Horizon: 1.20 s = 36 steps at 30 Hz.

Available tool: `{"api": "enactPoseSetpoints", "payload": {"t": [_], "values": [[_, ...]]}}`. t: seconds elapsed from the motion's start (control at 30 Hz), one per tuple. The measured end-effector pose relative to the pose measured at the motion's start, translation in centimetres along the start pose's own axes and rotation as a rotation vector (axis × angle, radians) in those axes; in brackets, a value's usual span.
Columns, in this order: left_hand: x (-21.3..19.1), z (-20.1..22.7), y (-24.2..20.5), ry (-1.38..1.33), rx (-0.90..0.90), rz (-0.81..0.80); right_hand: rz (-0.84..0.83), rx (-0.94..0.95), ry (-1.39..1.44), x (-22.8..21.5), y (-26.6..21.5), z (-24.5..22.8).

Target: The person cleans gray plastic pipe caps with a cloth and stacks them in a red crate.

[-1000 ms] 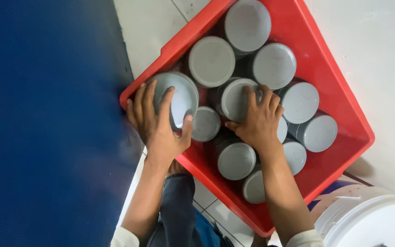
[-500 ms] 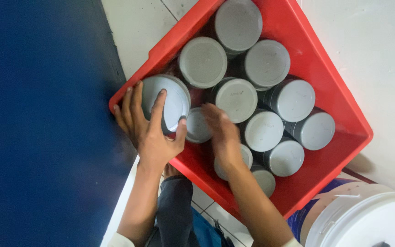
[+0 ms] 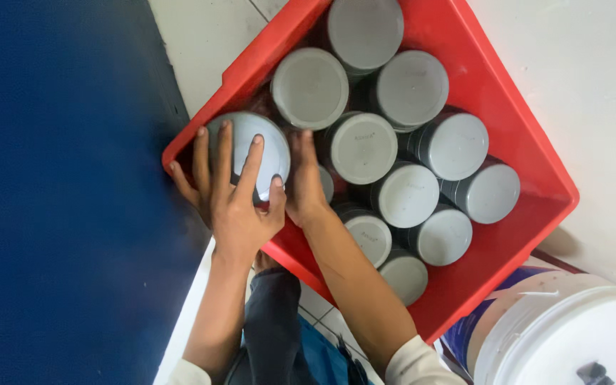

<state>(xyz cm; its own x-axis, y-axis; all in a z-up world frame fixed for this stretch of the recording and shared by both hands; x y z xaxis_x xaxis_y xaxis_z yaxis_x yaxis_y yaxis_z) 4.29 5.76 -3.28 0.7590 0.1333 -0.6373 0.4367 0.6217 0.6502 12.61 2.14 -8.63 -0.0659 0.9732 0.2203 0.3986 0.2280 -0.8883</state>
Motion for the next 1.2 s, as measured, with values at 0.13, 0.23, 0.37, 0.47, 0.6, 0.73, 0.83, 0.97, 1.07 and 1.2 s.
{"api": "enactPoseSetpoints", "payload": {"t": [0.13,0.23,0.37,0.47,0.6,0.73,0.83,0.97,1.07,1.2], "values": [[0.1,0.1,0.2,-0.038,-0.007,0.004,0.216,0.109,-0.180,0.5,-1.9,1.0],[0.3,0.0,0.0,-0.046,0.006,0.016,0.113,0.018,-0.091,-1.1,0.2,1.1],[0.0,0.0,0.1,-0.036,0.012,0.000,0.126,-0.279,-0.347,-6.9,3.8,0.6],[-0.1,-0.3,-0.2,-0.024,-0.005,-0.001,0.234,-0.317,-0.497,-10.0,6.3,1.4],[0.0,-0.4,-0.3,-0.030,-0.026,-0.035,0.274,-0.286,-0.692,-9.9,9.3,2.0],[0.2,-0.5,-0.4,-0.025,-0.041,-0.041,0.152,-0.108,-0.629,-6.6,8.8,2.4],[0.1,-0.4,-0.3,-0.041,-0.050,-0.015,0.147,-0.102,-0.662,-6.3,9.1,2.4],[0.2,-0.5,-0.3,-0.041,-0.049,-0.015,0.131,-0.095,-0.737,-5.9,9.6,2.5],[0.2,-0.3,-0.2,-0.021,-0.017,-0.006,0.126,-0.088,-0.777,-6.1,9.8,2.5],[0.2,-0.2,-0.3,0.012,-0.004,0.018,0.114,-0.094,-0.825,-6.0,10.2,1.9]]}}
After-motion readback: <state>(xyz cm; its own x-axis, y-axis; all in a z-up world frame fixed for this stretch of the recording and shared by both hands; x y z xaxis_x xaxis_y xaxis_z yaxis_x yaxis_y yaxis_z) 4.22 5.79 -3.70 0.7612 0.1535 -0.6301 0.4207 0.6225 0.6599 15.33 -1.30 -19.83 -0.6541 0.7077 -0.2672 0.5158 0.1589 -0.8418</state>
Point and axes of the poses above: each hand's wrist, its own y-axis towards the middle knuckle, its own x-axis out of the palm, z = x × y, the point moved 7 cm from there along y, towards the middle knuckle, and after that the axes turned 14 degrees about z, right-handed, at the moved point
